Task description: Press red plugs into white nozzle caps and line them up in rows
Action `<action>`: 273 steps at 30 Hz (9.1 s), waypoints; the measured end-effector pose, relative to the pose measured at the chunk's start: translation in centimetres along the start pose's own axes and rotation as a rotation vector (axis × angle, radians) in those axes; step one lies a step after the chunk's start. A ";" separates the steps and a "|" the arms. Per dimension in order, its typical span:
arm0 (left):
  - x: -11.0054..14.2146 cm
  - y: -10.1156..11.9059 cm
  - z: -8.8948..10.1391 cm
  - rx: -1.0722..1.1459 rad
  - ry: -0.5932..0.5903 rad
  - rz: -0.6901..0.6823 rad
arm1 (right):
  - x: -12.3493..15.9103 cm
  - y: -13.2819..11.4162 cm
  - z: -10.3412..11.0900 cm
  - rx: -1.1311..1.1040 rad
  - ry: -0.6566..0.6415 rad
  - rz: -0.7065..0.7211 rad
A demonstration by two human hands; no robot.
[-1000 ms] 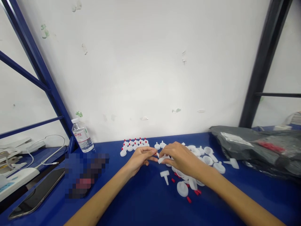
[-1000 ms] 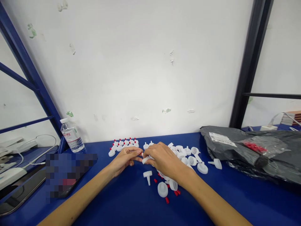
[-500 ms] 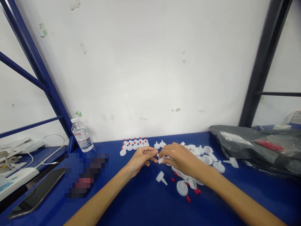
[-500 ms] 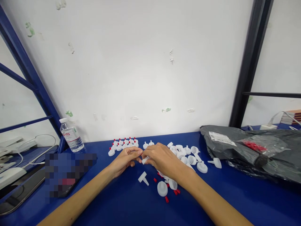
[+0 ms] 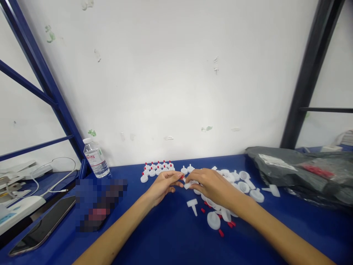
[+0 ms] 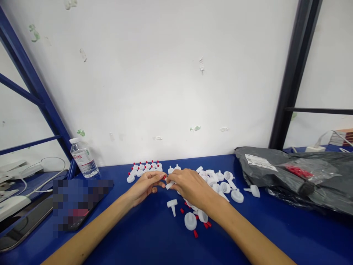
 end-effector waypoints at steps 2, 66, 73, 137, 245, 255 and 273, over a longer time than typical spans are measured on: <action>0.0 0.1 0.0 0.009 0.004 0.002 | 0.0 -0.1 0.1 0.014 0.010 0.007; 1.7 4.0 -0.1 -0.157 0.176 -0.309 | 0.2 1.3 0.3 -0.298 0.151 -0.217; 2.1 5.6 -0.5 -0.208 0.175 -0.404 | -0.1 1.3 0.1 -0.479 0.154 -0.282; 1.7 8.4 4.9 -1.387 0.571 -0.503 | 0.0 0.8 2.6 -0.225 0.343 -0.270; 1.5 3.7 0.1 -0.206 0.290 -0.330 | -0.2 2.7 1.9 -0.349 0.292 -0.339; 1.4 3.7 0.8 -0.140 0.314 -0.309 | -0.2 3.5 1.5 -0.525 0.282 -0.394; 2.7 5.3 0.8 -0.239 0.366 -0.441 | -0.2 3.3 0.8 -0.749 0.255 -0.460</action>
Point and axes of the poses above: each hand's wrist, its own x-axis away from the middle knuckle, its own z-axis out of the back of the hand, y = z × x, the point moved 10 cm from there along -x, towards the middle knuckle, and after that the axes turned 10 degrees about y, right-handed, at the moved point
